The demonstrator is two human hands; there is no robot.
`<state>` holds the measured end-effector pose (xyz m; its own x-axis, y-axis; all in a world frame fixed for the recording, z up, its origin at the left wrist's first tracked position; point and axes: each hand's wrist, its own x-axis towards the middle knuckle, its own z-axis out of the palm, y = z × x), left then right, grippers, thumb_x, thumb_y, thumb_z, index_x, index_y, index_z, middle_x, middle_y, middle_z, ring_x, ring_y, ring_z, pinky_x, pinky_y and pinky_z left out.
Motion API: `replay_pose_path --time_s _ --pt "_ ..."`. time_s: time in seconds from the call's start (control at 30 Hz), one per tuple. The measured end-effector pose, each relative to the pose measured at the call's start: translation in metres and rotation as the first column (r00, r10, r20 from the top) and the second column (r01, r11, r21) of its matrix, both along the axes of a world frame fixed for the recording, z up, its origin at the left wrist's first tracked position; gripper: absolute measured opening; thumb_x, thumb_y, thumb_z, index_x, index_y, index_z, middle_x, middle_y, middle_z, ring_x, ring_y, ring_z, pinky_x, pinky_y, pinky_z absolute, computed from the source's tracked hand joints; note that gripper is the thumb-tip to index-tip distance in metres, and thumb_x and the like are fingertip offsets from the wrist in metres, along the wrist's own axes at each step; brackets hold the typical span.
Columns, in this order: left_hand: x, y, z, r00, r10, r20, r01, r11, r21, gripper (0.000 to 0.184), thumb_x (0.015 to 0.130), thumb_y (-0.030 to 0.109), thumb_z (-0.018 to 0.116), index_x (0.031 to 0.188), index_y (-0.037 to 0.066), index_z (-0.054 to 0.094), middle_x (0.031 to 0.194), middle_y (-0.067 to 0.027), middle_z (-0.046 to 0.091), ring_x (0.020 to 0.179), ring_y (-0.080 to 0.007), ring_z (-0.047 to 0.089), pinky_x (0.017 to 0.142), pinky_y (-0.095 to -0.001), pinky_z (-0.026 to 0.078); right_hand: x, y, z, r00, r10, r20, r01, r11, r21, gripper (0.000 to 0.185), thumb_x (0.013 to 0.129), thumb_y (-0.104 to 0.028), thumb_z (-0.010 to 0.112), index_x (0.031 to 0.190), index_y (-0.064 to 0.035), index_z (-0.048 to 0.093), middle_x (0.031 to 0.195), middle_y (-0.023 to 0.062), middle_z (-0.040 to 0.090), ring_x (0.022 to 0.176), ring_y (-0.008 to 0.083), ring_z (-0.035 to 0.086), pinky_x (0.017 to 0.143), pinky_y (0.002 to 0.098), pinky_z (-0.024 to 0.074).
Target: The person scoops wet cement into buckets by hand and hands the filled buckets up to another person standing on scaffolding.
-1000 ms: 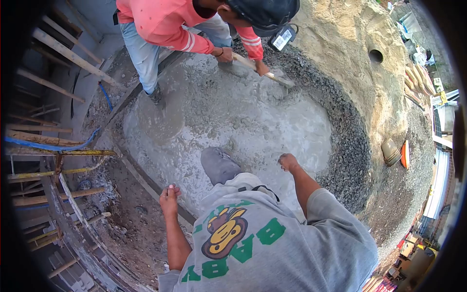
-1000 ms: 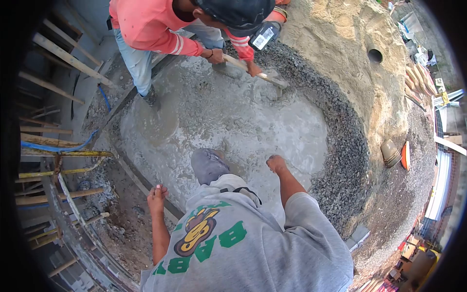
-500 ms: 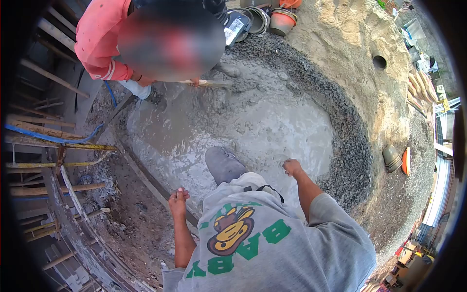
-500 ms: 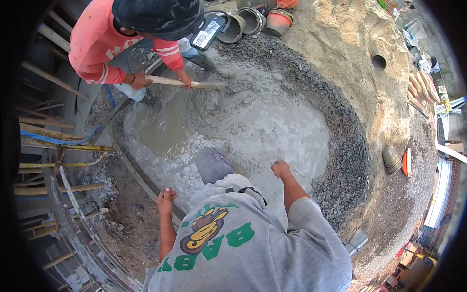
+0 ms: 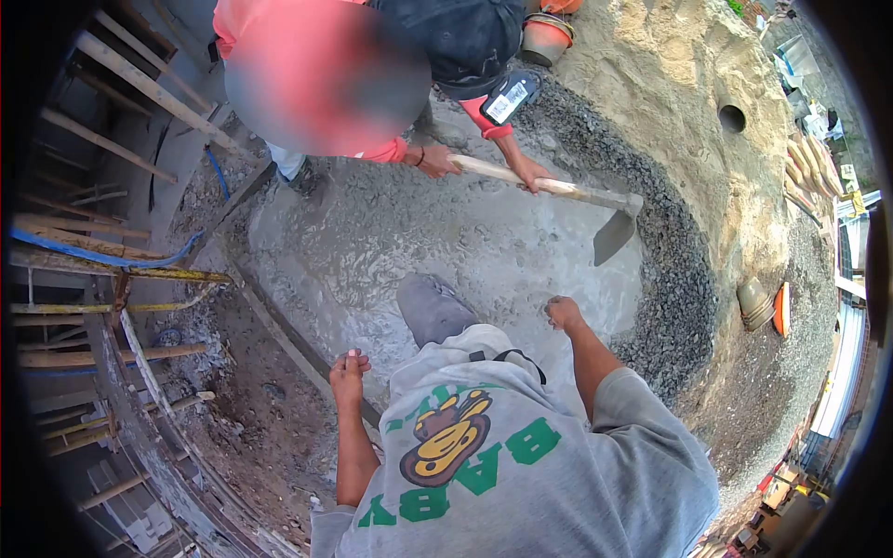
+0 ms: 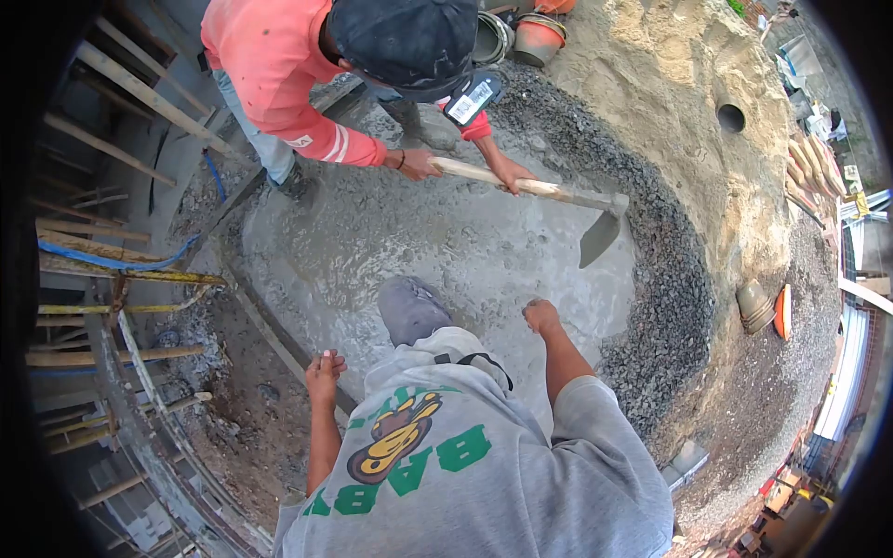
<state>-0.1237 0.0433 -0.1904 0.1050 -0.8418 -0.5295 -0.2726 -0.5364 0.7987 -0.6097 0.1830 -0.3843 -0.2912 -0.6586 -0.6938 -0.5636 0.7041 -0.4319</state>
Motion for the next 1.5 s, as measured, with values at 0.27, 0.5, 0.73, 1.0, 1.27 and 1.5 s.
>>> replay_pose_path --time_s 0.27,0.5,0.73,1.0,1.27,1.5 --pt "0.004 -0.001 0.0 0.998 -0.048 0.046 0.045 0.998 0.054 0.04 0.087 0.038 0.053 0.101 0.001 0.06 0.084 -0.0067 0.065 0.071 -0.0132 0.062 0.063 -0.0255 0.043 0.008 0.011 0.025 0.749 0.57 -0.337 -0.608 0.794 -0.01 0.018 0.059 -0.008 0.062 0.077 -0.006 0.066 0.093 0.0126 0.064 0.091 0.031 0.06 0.078 0.038 0.0496" --pt "-0.004 -0.02 -0.001 0.993 -0.119 0.027 0.117 0.991 0.066 0.039 0.087 0.037 0.053 0.101 0.0 0.06 0.083 -0.0062 0.065 0.07 -0.0125 0.061 0.062 -0.0251 0.043 0.002 0.02 0.037 0.949 0.248 -0.195 -0.253 0.967 -0.001 0.019 0.06 -0.007 0.062 0.078 -0.0066 0.066 0.092 0.0117 0.064 0.089 0.0304 0.061 0.075 0.0385 0.0506" --pt "-0.001 -0.036 0.008 0.998 -0.054 0.021 0.052 0.997 0.049 0.037 0.09 0.029 0.051 0.101 -0.004 0.059 0.083 -0.0108 0.064 0.068 -0.0147 0.06 0.061 -0.026 0.045 0.007 0.023 0.033 0.733 0.605 -0.311 -0.623 0.78 0.049 0.019 0.061 -0.012 0.066 0.079 -0.0071 0.063 0.096 0.0074 0.063 0.079 0.0221 0.063 0.063 0.0331 0.0526" --pt "0.021 -0.007 -0.005 0.999 -0.01 0.053 0.004 0.994 0.113 0.039 0.089 0.037 0.051 0.102 0.001 0.059 0.085 -0.0069 0.064 0.07 -0.0141 0.062 0.064 -0.0269 0.044 0.023 -0.003 0.001 0.997 0.047 0.069 -0.048 0.999 0.015 0.025 0.061 -0.015 0.066 0.085 -0.0094 0.064 0.102 0.0088 0.062 0.094 0.0259 0.059 0.076 0.0362 0.0492" --pt "0.015 -0.001 -0.01 0.998 0.012 0.055 -0.019 0.991 0.133 0.04 0.088 0.037 0.05 0.103 0.001 0.059 0.085 -0.0067 0.065 0.07 -0.014 0.061 0.064 -0.0272 0.045 0.014 -0.017 0.031 0.731 0.564 -0.384 -0.632 0.772 -0.068 0.015 0.06 -0.008 0.062 0.075 -0.0066 0.066 0.093 0.0112 0.064 0.092 0.0293 0.06 0.077 0.0369 0.0503" --pt "0.016 -0.009 -0.005 0.999 0.025 0.048 -0.03 0.993 0.11 0.039 0.089 0.037 0.05 0.103 0.001 0.059 0.085 -0.0068 0.065 0.069 -0.0132 0.061 0.063 -0.0264 0.045 0.013 -0.016 0.019 0.686 0.667 -0.292 -0.667 0.736 0.116 0.025 0.059 -0.019 0.069 0.082 -0.0106 0.064 0.107 0.0079 0.061 0.104 0.0243 0.055 0.082 0.0335 0.048"
